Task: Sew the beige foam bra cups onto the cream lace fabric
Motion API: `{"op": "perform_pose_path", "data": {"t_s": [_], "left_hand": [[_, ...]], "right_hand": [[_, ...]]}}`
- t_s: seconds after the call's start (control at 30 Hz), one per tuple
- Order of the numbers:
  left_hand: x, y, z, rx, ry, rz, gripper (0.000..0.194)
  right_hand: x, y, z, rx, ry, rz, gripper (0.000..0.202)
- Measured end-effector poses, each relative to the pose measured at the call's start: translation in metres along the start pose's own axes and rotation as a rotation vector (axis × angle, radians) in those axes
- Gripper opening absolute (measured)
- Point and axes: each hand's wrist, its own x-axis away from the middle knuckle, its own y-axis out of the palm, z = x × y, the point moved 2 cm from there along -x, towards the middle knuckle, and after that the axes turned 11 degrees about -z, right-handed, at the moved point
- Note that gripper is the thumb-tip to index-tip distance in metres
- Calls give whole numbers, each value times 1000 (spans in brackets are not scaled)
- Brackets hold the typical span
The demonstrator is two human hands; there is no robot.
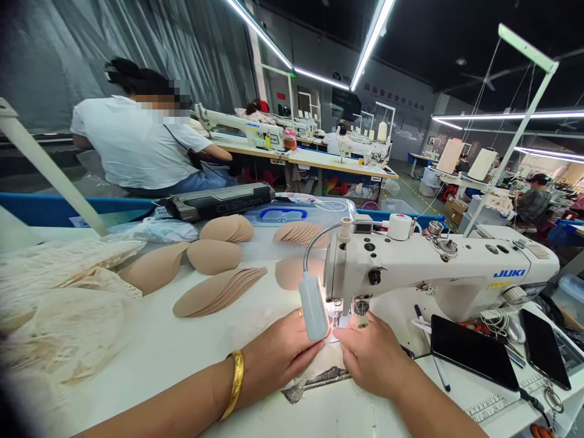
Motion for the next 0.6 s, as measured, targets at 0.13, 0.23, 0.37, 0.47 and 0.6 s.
{"op": "perform_pose_path", "data": {"t_s": [0.13, 0.23, 0.37, 0.47, 0.6], "left_hand": [[-2, -2, 0, -41, -2, -7, 21], [-4, -4, -3, -80, -11, -30, 24], [-5, -4, -6, -155, -88, -57, 21], [-8, 0, -9, -200, -146, -84, 19], [-11, -2, -17, -172, -207, -102, 26]], "right_hand": [[2, 2, 1, -3, 8, -9, 19], [4, -1, 2, -28, 14, -20, 21], [5, -3, 7, -45, 41, 0, 22], [6, 0, 13, -40, 49, 33, 22], [7, 3, 14, -84, 25, 70, 21]]}}
